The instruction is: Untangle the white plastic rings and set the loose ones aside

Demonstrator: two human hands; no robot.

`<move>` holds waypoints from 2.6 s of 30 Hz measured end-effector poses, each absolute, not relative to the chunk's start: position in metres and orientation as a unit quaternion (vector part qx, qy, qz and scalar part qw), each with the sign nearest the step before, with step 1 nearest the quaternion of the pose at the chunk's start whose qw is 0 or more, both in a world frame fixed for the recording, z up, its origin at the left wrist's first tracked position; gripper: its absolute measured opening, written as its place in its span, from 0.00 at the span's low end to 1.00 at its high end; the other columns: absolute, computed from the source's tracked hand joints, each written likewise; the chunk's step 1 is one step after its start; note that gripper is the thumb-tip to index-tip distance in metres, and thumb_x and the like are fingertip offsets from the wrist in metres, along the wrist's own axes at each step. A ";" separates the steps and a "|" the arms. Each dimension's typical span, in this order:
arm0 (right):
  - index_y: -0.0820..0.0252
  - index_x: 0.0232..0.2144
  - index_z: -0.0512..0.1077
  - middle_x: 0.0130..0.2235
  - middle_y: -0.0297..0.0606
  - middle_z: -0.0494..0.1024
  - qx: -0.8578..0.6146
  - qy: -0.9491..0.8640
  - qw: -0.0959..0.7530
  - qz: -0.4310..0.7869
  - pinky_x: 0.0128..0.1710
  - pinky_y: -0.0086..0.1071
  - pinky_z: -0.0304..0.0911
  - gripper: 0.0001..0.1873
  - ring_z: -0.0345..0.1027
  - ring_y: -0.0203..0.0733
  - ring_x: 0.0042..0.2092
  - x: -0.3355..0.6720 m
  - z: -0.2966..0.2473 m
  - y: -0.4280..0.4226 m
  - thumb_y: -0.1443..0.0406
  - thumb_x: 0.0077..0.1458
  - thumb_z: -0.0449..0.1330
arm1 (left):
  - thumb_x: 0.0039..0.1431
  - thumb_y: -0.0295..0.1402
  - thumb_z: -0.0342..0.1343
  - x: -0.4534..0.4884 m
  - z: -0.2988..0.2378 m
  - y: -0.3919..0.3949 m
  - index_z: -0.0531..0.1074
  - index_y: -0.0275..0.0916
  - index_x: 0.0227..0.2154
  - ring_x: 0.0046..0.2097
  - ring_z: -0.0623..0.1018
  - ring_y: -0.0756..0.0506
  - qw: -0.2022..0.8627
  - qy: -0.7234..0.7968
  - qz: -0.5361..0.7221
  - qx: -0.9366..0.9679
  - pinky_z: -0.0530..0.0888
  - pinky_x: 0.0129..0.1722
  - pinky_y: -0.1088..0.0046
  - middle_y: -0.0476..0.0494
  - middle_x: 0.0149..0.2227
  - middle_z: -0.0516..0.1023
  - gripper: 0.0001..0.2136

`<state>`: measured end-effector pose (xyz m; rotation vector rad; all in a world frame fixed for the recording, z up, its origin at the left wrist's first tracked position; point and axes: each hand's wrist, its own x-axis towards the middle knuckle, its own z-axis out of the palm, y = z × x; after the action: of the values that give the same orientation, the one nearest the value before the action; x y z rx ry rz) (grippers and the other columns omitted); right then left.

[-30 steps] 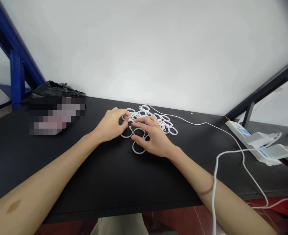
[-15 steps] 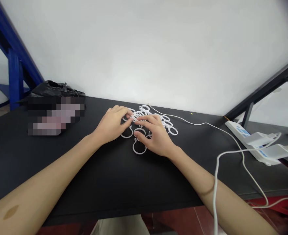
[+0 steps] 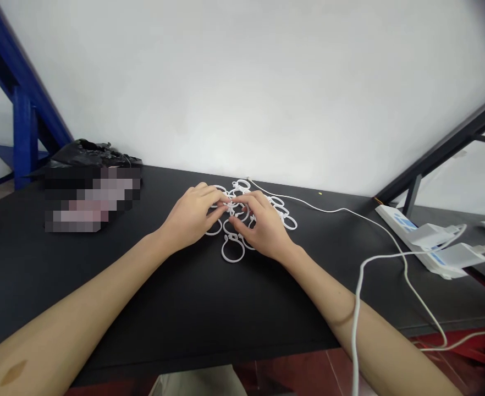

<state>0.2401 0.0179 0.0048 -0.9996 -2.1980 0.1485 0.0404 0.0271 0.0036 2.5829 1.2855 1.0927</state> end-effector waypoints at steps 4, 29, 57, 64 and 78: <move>0.54 0.46 0.69 0.43 0.39 0.71 -0.403 -0.844 0.350 0.051 0.37 0.36 0.68 0.14 0.68 0.40 0.37 0.240 0.005 0.018 0.63 0.57 0.62 | 0.65 0.35 0.51 0.044 0.003 0.025 0.73 0.42 0.36 0.39 0.72 0.43 0.010 0.421 0.340 0.841 0.66 0.39 0.65 0.47 0.35 0.79 0.07; 0.57 0.35 0.74 0.37 0.37 0.76 -0.389 -0.821 0.405 0.101 0.35 0.31 0.67 0.03 0.69 0.35 0.32 0.239 0.007 0.019 0.67 0.55 0.62 | 0.64 0.31 0.55 0.051 -0.001 0.020 0.73 0.39 0.31 0.36 0.73 0.45 -0.062 0.410 0.346 0.842 0.61 0.35 0.66 0.49 0.31 0.79 0.06; 0.52 0.48 0.66 0.48 0.39 0.79 -0.398 -0.729 0.466 0.305 0.51 0.40 0.71 0.18 0.75 0.42 0.50 0.234 0.009 0.013 0.58 0.57 0.63 | 0.62 0.33 0.56 0.056 0.016 0.012 0.75 0.40 0.36 0.34 0.74 0.50 0.136 0.426 0.448 0.775 0.70 0.34 0.74 0.50 0.34 0.77 0.05; 0.53 0.51 0.65 0.52 0.43 0.77 -0.439 -0.750 0.429 0.246 0.53 0.45 0.68 0.21 0.73 0.46 0.52 0.236 0.007 0.014 0.55 0.58 0.62 | 0.60 0.37 0.56 0.046 0.017 0.022 0.76 0.43 0.33 0.32 0.75 0.48 0.184 0.500 0.450 0.717 0.72 0.35 0.72 0.50 0.35 0.81 0.06; 0.56 0.38 0.74 0.41 0.40 0.74 -0.408 -0.892 0.176 0.082 0.50 0.43 0.62 0.13 0.63 0.47 0.45 0.245 0.022 0.003 0.73 0.49 0.59 | 0.54 0.34 0.56 -0.024 -0.030 0.072 0.73 0.42 0.27 0.41 0.72 0.32 -0.122 0.662 0.408 0.617 0.69 0.39 0.50 0.35 0.31 0.79 0.04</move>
<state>0.2453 0.0029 0.0222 -1.1552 -2.5260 0.2314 -0.0240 0.0719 -0.0298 2.1059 2.2576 1.3922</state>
